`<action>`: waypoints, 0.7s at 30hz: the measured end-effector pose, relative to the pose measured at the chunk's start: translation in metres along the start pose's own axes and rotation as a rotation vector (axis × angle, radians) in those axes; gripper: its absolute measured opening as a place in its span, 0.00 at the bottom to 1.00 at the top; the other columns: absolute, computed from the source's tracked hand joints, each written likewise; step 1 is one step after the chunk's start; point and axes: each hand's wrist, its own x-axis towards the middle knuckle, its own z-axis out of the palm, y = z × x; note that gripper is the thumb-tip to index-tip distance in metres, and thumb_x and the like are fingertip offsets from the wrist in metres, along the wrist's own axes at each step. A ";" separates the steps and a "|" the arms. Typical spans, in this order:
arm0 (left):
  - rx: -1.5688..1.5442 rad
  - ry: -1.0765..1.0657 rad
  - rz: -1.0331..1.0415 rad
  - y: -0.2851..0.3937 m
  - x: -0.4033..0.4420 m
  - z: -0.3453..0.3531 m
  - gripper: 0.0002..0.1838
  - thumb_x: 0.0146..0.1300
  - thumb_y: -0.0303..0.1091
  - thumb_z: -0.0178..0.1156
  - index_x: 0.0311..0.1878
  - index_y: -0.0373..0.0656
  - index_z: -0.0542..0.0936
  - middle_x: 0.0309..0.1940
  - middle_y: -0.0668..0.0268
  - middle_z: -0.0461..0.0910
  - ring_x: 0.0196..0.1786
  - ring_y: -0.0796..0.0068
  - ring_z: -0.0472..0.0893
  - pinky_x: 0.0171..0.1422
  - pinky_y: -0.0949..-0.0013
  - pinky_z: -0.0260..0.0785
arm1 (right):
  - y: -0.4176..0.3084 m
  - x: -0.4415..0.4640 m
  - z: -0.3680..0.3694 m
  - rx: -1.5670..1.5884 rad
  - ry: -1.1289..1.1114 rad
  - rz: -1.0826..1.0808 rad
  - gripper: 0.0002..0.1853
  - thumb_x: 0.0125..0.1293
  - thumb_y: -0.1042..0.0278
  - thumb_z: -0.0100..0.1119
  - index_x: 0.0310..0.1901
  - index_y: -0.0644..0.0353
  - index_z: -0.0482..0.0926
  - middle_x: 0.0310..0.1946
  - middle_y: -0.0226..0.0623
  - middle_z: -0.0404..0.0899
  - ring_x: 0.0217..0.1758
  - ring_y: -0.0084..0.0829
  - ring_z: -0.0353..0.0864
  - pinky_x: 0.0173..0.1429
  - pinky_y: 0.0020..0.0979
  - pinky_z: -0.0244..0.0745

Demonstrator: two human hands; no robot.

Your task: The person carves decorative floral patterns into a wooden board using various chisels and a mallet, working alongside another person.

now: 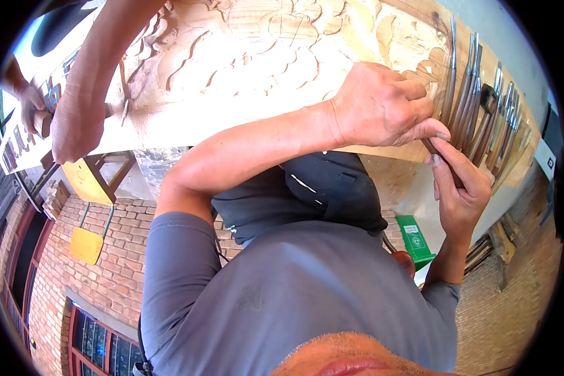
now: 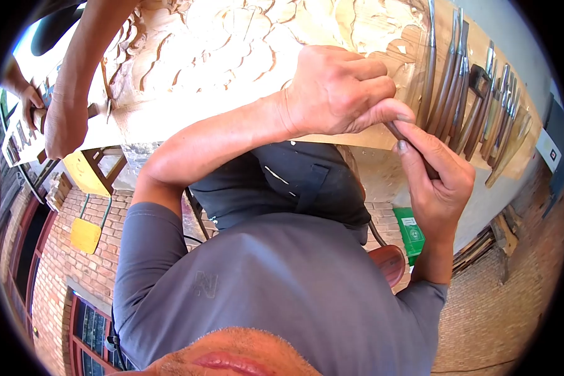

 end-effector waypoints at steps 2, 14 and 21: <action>-0.001 0.013 -0.006 -0.002 -0.001 0.002 0.25 0.69 0.56 0.77 0.24 0.53 0.78 0.23 0.72 0.77 0.23 0.68 0.82 0.25 0.64 0.72 | -0.005 0.000 0.000 -0.005 0.004 0.040 0.15 0.73 0.90 0.69 0.59 0.72 0.92 0.48 0.46 0.96 0.46 0.26 0.94 0.51 0.27 0.85; 0.042 0.087 -0.056 0.002 0.002 0.005 0.26 0.69 0.56 0.78 0.22 0.54 0.79 0.20 0.73 0.76 0.21 0.68 0.81 0.24 0.64 0.70 | -0.010 0.003 0.000 -0.084 0.008 -0.011 0.18 0.78 0.85 0.67 0.65 0.65 0.92 0.39 0.34 0.93 0.25 0.12 0.72 0.28 0.20 0.63; 0.029 0.113 -0.087 0.002 0.001 0.008 0.27 0.72 0.56 0.76 0.21 0.53 0.80 0.19 0.72 0.77 0.20 0.67 0.81 0.22 0.64 0.69 | -0.015 0.005 0.001 -0.038 0.000 0.036 0.17 0.73 0.89 0.68 0.60 0.71 0.92 0.46 0.42 0.96 0.43 0.21 0.90 0.48 0.23 0.82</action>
